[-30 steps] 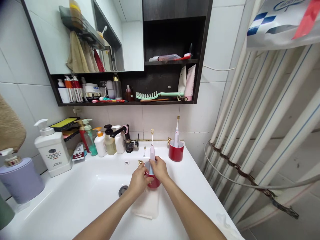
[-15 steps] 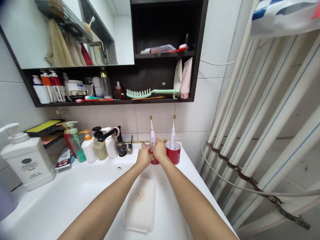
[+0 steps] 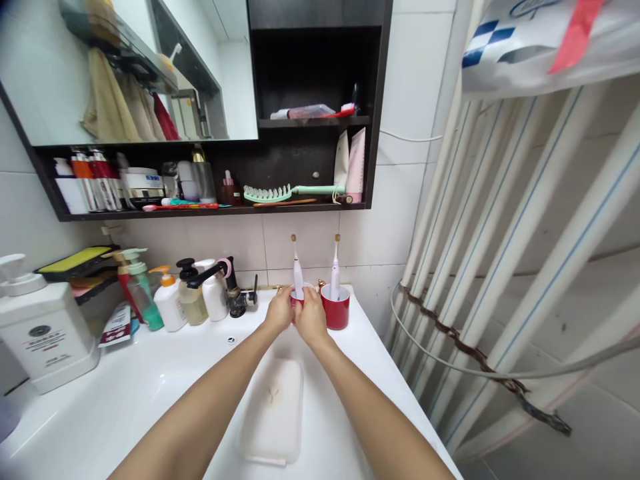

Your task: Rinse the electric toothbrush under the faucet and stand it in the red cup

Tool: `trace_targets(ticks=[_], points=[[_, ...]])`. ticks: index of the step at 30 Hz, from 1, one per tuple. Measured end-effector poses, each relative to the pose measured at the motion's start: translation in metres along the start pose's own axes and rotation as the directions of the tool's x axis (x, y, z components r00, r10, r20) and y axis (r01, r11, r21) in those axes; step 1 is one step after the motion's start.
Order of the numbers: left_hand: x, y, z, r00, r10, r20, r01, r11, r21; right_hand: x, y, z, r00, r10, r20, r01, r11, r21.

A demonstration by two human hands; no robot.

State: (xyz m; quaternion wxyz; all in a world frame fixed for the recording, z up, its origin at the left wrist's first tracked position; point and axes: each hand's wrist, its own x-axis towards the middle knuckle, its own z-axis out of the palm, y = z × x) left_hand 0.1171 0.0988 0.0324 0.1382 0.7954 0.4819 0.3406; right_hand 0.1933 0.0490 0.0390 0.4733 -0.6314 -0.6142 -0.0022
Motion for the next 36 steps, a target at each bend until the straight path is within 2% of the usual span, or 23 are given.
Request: trace_targets(ticks=[3,5,8,10,12,14,15,18,22,25,28,30,32,34,36], points=[[-0.006,0.000,-0.009,0.999,-0.002,-0.040,0.000,0.999,-0.053,-0.010,-0.002,-0.006,1.000,0.018,-0.012,-0.017,0.999,0.045],[-0.010,0.001,-0.019,0.994,-0.050,-0.102,0.037,0.991,-0.129,-0.016,-0.004,-0.009,0.999,0.044,-0.014,-0.043,0.995,0.085],[-0.022,0.010,-0.041,0.967,-0.202,-0.155,0.127,0.910,-0.396,-0.024,-0.015,-0.018,0.997,0.082,0.013,-0.083,0.984,0.160],[-0.037,0.022,-0.061,0.970,-0.218,-0.112,0.097,0.761,-0.641,-0.028,-0.032,-0.030,0.996,0.084,0.030,-0.088,0.973,0.214],[-0.055,0.039,-0.082,0.990,-0.122,-0.072,0.006,0.547,-0.837,-0.033,-0.056,-0.046,0.999,0.044,0.029,-0.051,0.945,0.324],[-0.074,0.056,-0.102,0.998,-0.003,-0.068,-0.062,0.363,-0.930,-0.039,-0.083,-0.064,0.997,-0.077,-0.010,0.066,0.780,0.622],[-0.083,0.063,-0.111,0.996,0.052,-0.068,-0.080,0.293,-0.953,-0.042,-0.096,-0.072,0.993,-0.120,-0.009,0.090,0.693,0.715],[-0.101,0.078,-0.129,0.987,0.149,-0.063,-0.090,0.180,-0.980,-0.050,-0.123,-0.089,0.987,-0.160,-0.006,0.088,0.513,0.854],[-0.111,0.081,-0.138,0.988,0.145,-0.060,-0.081,0.145,-0.986,-0.061,-0.130,-0.091,0.992,-0.128,0.013,0.045,0.438,0.898],[-0.112,0.078,-0.141,0.999,0.038,-0.035,-0.040,0.118,-0.992,-0.063,-0.126,-0.085,0.998,-0.031,0.061,-0.046,0.361,0.931],[-0.111,0.074,-0.145,0.991,-0.085,0.107,0.114,0.074,-0.991,-0.061,-0.125,-0.082,0.984,0.108,0.142,-0.168,0.297,0.940],[-0.111,0.073,-0.147,0.972,-0.081,0.220,0.226,0.077,-0.971,-0.059,-0.127,-0.080,0.968,0.159,0.195,-0.235,0.292,0.927],[-0.109,0.073,-0.148,0.955,-0.048,0.293,0.297,0.112,-0.948,-0.058,-0.129,-0.078,0.951,0.171,0.259,-0.302,0.320,0.898],[-0.107,0.074,-0.146,0.942,-0.043,0.332,0.334,0.154,-0.930,-0.058,-0.130,-0.074,0.938,0.165,0.305,-0.346,0.392,0.852],[-0.105,0.074,-0.142,0.935,-0.058,0.351,0.355,0.187,-0.916,-0.057,-0.125,-0.067,0.941,0.169,0.294,-0.338,0.555,0.761]])
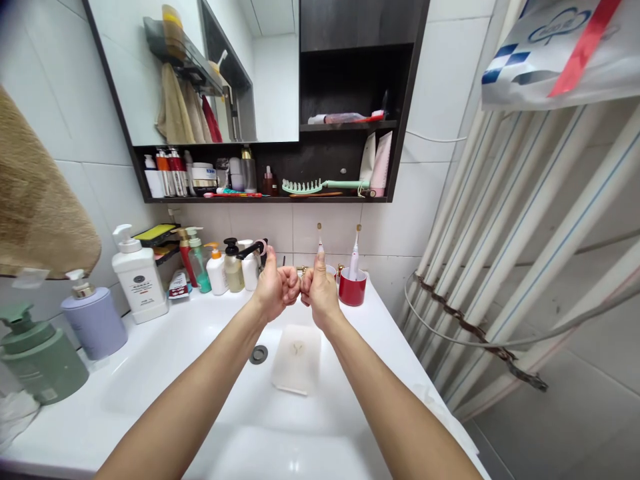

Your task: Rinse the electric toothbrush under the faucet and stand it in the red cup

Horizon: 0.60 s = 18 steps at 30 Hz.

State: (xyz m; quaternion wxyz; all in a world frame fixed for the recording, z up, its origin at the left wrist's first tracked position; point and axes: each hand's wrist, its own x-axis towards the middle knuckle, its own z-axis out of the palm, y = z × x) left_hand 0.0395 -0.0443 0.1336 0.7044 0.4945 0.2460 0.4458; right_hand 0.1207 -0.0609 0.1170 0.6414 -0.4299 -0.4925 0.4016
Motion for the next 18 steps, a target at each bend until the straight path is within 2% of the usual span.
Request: trace_targets(ticks=[1,3,5,9,11,12,14,18], points=[[0.002,-0.004,-0.001,1.000,-0.007,-0.010,0.007,1.000,0.017,0.003,0.006,-0.002,0.999,-0.022,-0.027,0.018,0.990,-0.142],[0.004,-0.017,-0.007,0.998,-0.019,-0.056,0.023,0.998,0.059,0.013,0.020,-0.012,0.991,-0.083,-0.104,0.031,0.904,-0.427],[0.004,-0.039,-0.019,0.989,-0.048,-0.140,0.065,0.991,0.115,0.028,0.036,-0.030,0.975,-0.131,-0.182,0.000,0.811,-0.585],[-0.001,-0.100,-0.055,0.935,-0.220,-0.278,0.273,0.947,0.171,0.063,0.060,-0.077,0.917,-0.215,-0.336,-0.102,0.688,-0.718],[-0.002,-0.125,-0.070,0.909,-0.247,-0.335,0.329,0.919,0.216,0.077,0.069,-0.097,0.897,-0.221,-0.384,-0.170,0.630,-0.758],[-0.002,-0.133,-0.076,0.911,-0.245,-0.332,0.335,0.909,0.248,0.082,0.073,-0.104,0.894,-0.210,-0.396,-0.200,0.603,-0.773],[-0.002,-0.143,-0.084,0.926,-0.230,-0.298,0.322,0.894,0.311,0.087,0.080,-0.113,0.900,-0.180,-0.398,-0.243,0.552,-0.798],[-0.001,-0.146,-0.088,0.943,-0.217,-0.253,0.304,0.873,0.380,0.079,0.087,-0.120,0.921,-0.153,-0.357,-0.252,0.464,-0.849]])
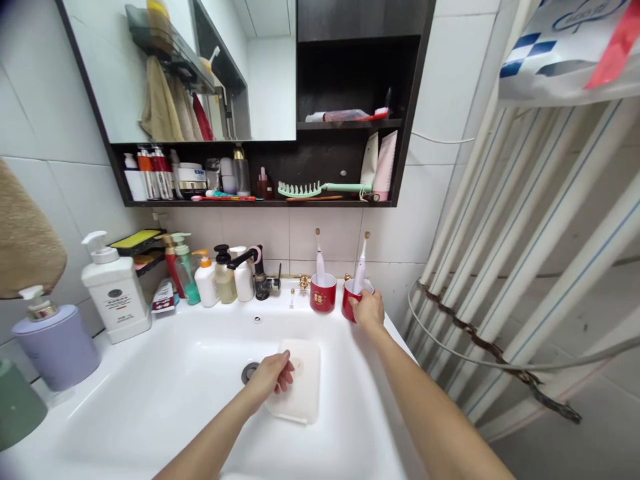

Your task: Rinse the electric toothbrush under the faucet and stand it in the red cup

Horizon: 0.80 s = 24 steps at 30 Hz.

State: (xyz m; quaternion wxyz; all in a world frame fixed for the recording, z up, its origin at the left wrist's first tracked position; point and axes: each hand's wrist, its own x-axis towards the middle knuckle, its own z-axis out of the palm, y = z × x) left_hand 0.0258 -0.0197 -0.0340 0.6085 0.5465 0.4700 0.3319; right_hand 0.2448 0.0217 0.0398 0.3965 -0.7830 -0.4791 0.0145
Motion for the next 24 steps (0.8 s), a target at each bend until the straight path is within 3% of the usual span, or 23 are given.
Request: trace_targets(ticks=[4,7,10,13,16,21,24], points=[[-0.001,0.004,0.001,0.997,0.061,-0.039,-0.060,0.998,0.026,-0.026,0.005,-0.011,0.997,-0.073,0.027,0.074,0.996,-0.056],[-0.002,0.015,0.006,0.978,0.167,-0.128,-0.162,0.985,0.052,-0.055,0.005,-0.019,0.985,-0.158,0.067,0.162,0.985,-0.057],[-0.002,0.037,0.016,0.913,0.345,-0.218,-0.324,0.937,0.130,-0.085,-0.001,-0.017,0.963,-0.246,0.115,0.250,0.968,-0.025],[0.007,0.057,0.024,0.844,0.481,-0.238,-0.453,0.876,0.165,-0.110,-0.010,-0.003,0.938,-0.306,0.164,0.307,0.951,0.024],[0.025,0.062,0.025,0.845,0.452,-0.286,-0.430,0.892,0.140,-0.129,-0.019,0.017,0.917,-0.334,0.218,0.326,0.943,0.070],[0.044,0.047,0.010,0.863,0.342,-0.371,-0.335,0.938,0.086,-0.143,-0.023,0.040,0.903,-0.336,0.269,0.316,0.941,0.118],[0.039,0.046,-0.001,0.842,0.373,-0.389,-0.411,0.911,-0.016,-0.142,-0.024,0.046,0.904,-0.328,0.274,0.304,0.944,0.127]])
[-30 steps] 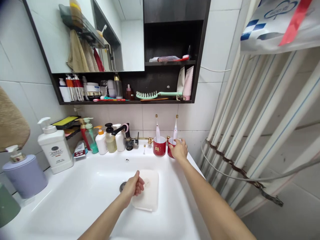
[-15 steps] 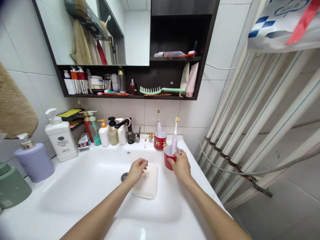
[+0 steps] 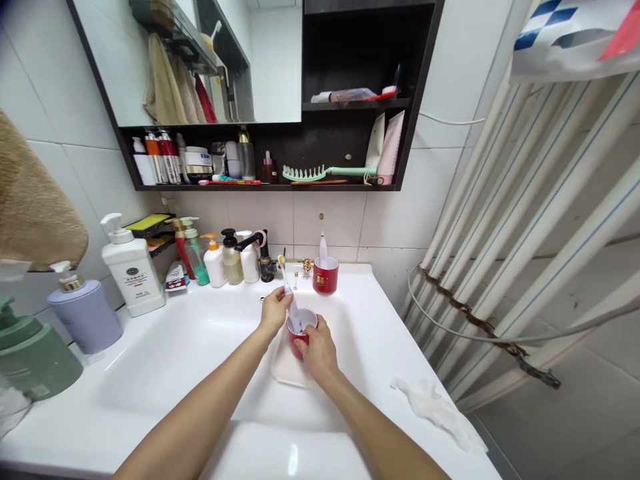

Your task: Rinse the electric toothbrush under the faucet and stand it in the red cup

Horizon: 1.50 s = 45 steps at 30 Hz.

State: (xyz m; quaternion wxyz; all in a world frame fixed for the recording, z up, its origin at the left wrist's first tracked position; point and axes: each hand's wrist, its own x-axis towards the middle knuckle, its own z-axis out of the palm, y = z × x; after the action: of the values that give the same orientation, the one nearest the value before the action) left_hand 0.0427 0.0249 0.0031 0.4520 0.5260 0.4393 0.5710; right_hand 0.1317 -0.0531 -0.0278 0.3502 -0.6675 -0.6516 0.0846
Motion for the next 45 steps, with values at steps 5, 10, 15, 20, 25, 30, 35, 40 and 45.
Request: trace_targets(ticks=[5,10,15,20,25,30,35,40,45], points=[[0.000,0.026,-0.024,0.992,0.034,-0.123,-0.070,0.950,-0.305,0.005,0.000,0.003,1.000,0.019,0.018,-0.019,1.000,0.021],[-0.007,0.035,-0.045,0.988,-0.022,-0.155,-0.054,0.882,-0.468,0.004,0.000,-0.012,1.000,-0.004,-0.013,0.005,0.997,0.076],[-0.019,0.031,-0.041,0.994,-0.102,0.039,0.106,0.814,-0.571,0.000,-0.015,-0.034,0.998,-0.016,0.056,-0.015,0.862,0.506],[-0.022,0.027,-0.039,0.981,-0.155,0.120,0.196,0.780,-0.594,-0.007,-0.030,-0.031,0.887,-0.109,0.449,-0.233,0.734,0.638],[-0.016,0.015,-0.046,0.968,-0.247,0.034,0.216,0.759,-0.615,-0.012,-0.028,-0.024,0.851,-0.032,0.524,-0.328,0.747,0.578],[-0.014,0.010,-0.046,0.956,-0.294,0.012,0.233,0.733,-0.638,-0.015,-0.029,-0.028,0.772,-0.069,0.631,-0.415,0.698,0.584],[-0.011,0.011,-0.046,0.950,-0.311,-0.036,0.210,0.718,-0.664,-0.015,-0.034,-0.031,0.769,-0.075,0.635,-0.390,0.732,0.559],[-0.011,0.011,-0.046,0.940,-0.332,-0.073,0.193,0.697,-0.690,-0.016,-0.034,-0.026,0.825,-0.058,0.562,-0.290,0.811,0.508],[-0.010,0.009,-0.045,0.931,-0.351,-0.104,0.181,0.688,-0.703,-0.018,-0.032,-0.022,0.833,-0.056,0.551,-0.259,0.839,0.478]])
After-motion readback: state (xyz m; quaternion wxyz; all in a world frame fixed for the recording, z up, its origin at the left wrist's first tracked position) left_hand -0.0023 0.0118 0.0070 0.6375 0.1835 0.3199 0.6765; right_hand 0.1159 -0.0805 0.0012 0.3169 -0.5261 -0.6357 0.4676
